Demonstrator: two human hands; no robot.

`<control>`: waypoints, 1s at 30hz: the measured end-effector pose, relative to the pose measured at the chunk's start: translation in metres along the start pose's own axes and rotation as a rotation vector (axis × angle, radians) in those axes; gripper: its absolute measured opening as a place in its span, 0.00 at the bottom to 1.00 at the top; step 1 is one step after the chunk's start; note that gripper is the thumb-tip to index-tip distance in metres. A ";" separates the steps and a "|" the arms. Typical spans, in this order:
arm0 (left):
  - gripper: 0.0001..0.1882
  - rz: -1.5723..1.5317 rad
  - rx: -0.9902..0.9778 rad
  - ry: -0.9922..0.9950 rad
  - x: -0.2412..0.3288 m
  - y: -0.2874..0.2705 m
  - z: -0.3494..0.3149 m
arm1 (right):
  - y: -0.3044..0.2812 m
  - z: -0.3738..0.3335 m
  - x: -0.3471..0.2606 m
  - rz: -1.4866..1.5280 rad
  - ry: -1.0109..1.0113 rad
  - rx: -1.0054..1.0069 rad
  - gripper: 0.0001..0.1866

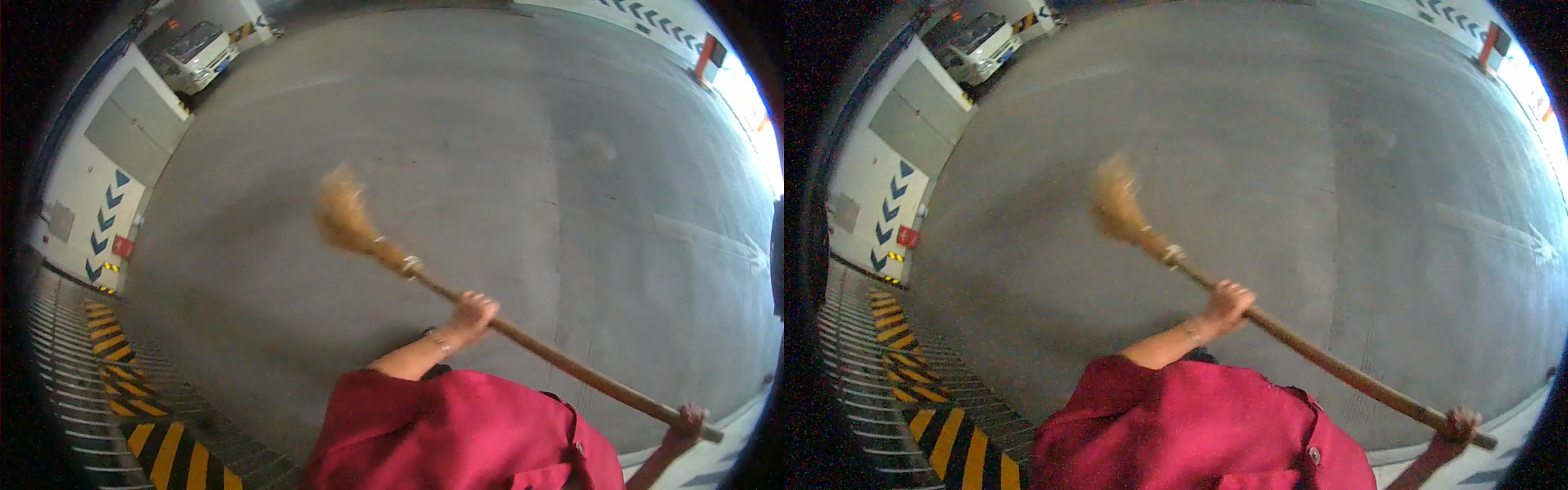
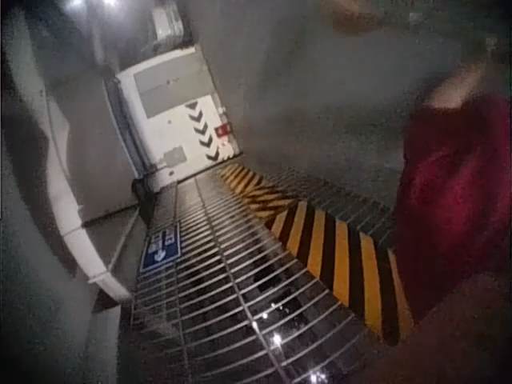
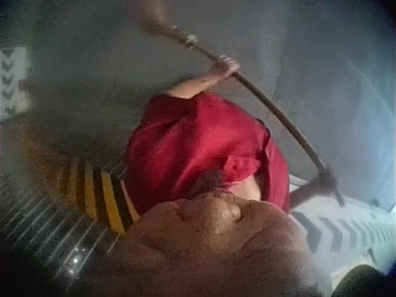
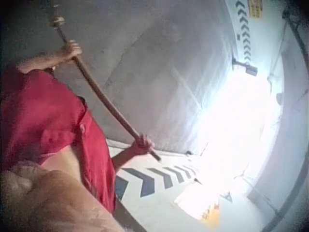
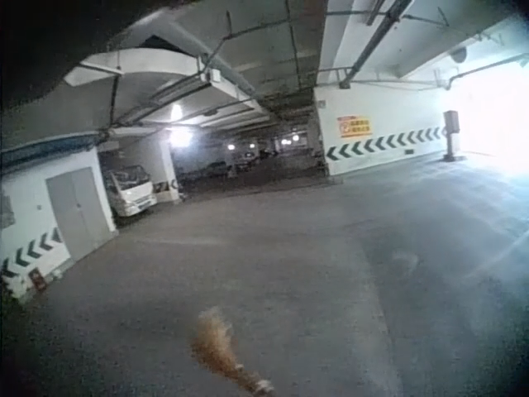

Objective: The person sweeps the concrete floor of an underground garage with a large straw broom, moving debris towards a floor drain.

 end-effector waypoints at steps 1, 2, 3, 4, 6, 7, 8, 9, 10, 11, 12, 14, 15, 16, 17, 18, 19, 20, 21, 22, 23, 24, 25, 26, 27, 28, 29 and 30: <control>0.13 0.063 -0.072 -0.111 -0.034 -0.021 -0.036 | -0.026 0.017 0.045 -0.159 -0.091 0.328 0.10; 0.15 0.095 -0.073 -0.187 -0.064 -0.043 -0.067 | 0.002 0.020 0.102 -0.152 0.027 0.216 0.10; 0.14 0.164 -0.056 -0.252 -0.092 -0.066 -0.093 | 0.031 0.020 0.157 -0.155 0.137 0.105 0.10; 0.13 0.214 -0.114 -0.380 -0.128 -0.074 -0.126 | 0.078 0.009 0.210 -0.146 0.245 0.092 0.10; 0.12 0.325 -0.177 -0.528 -0.182 -0.099 -0.175 | 0.103 0.011 0.295 -0.224 0.417 0.127 0.11; 0.12 0.355 -0.239 -0.582 -0.204 -0.102 -0.193 | 0.126 0.009 0.328 -0.199 0.470 0.140 0.12; 0.11 0.378 -0.300 -0.634 -0.223 -0.102 -0.208 | 0.143 0.009 0.355 -0.178 0.518 0.152 0.12; 0.11 0.403 -0.364 -0.677 -0.245 -0.097 -0.216 | 0.147 0.014 0.373 -0.121 0.534 0.127 0.12; 0.11 0.361 -0.331 -0.629 -0.255 -0.087 -0.210 | 0.147 0.021 0.378 -0.190 0.496 0.158 0.12; 0.11 0.312 -0.299 -0.576 -0.260 -0.073 -0.199 | 0.144 0.028 0.371 -0.263 0.450 0.193 0.12; 0.11 0.264 -0.271 -0.517 -0.263 -0.056 -0.183 | 0.137 0.034 0.358 -0.331 0.401 0.234 0.12; 0.10 0.071 -0.296 -0.391 -0.250 -0.007 -0.117 | 0.110 0.046 0.304 -0.368 0.316 0.253 0.11; 0.10 -0.004 -0.322 -0.354 -0.244 0.030 -0.095 | 0.117 0.043 0.268 -0.299 0.163 0.287 0.10; 0.07 -0.005 -0.423 -0.229 -0.227 0.061 -0.055 | 0.105 0.032 0.222 -0.422 -0.056 0.576 0.09; 0.05 -0.086 -0.238 -0.114 -0.214 0.087 -0.016 | 0.121 0.023 0.201 -0.396 -0.136 0.591 0.08; 0.04 -0.099 -0.239 -0.046 -0.202 0.119 0.018 | 0.139 0.018 0.186 -0.373 -0.206 0.596 0.08; 0.05 -0.140 -0.156 0.059 -0.190 0.141 0.055 | 0.158 0.011 0.173 -0.353 -0.273 0.597 0.08; 0.05 -0.196 -0.097 0.118 -0.183 0.147 0.096 | 0.176 0.004 0.162 -0.332 -0.337 0.596 0.08; 0.06 -0.118 -0.279 0.158 -0.183 0.170 0.129 | 0.184 0.002 0.151 -0.288 -0.373 0.582 0.08; 0.05 -0.131 -0.214 0.190 -0.179 0.165 0.173 | 0.193 -0.004 0.142 -0.251 -0.440 0.582 0.09; 0.05 -0.135 -0.146 0.215 -0.176 0.154 0.207 | 0.198 -0.006 0.138 -0.212 -0.496 0.574 0.10; 0.05 -0.187 0.056 0.239 -0.179 0.138 0.230 | 0.171 0.017 0.109 -0.334 -0.454 0.332 0.10; 0.04 -0.229 0.253 0.282 -0.179 0.119 0.245 | 0.184 0.025 0.101 -0.338 -0.521 0.241 0.10; 0.04 -0.242 0.112 0.241 -0.162 0.106 0.266 | 0.196 0.027 0.088 -0.351 -0.606 0.174 0.11; 0.04 -0.174 0.078 0.243 -0.159 0.089 0.252 | 0.175 0.018 0.079 -0.347 -0.604 0.192 0.11; 0.05 -0.089 0.083 0.236 -0.166 0.084 0.254 | 0.173 0.037 0.079 -0.331 -0.603 0.167 0.11; 0.05 -0.075 0.107 0.223 -0.180 0.079 0.245 | 0.166 0.063 0.100 -0.006 -0.326 0.093 0.11; 0.06 -0.072 0.113 0.237 -0.188 0.077 0.236 | 0.142 0.081 0.110 -0.064 -0.360 0.156 0.11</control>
Point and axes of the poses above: each hand's wrist, its own z-axis towards the middle knuckle, its own y-axis out of the palm, x = y × z, the point moved 9 cm from there along z, towards the middle knuckle, and after that the axes turned 15 degrees about x, right-handed, at the moved point
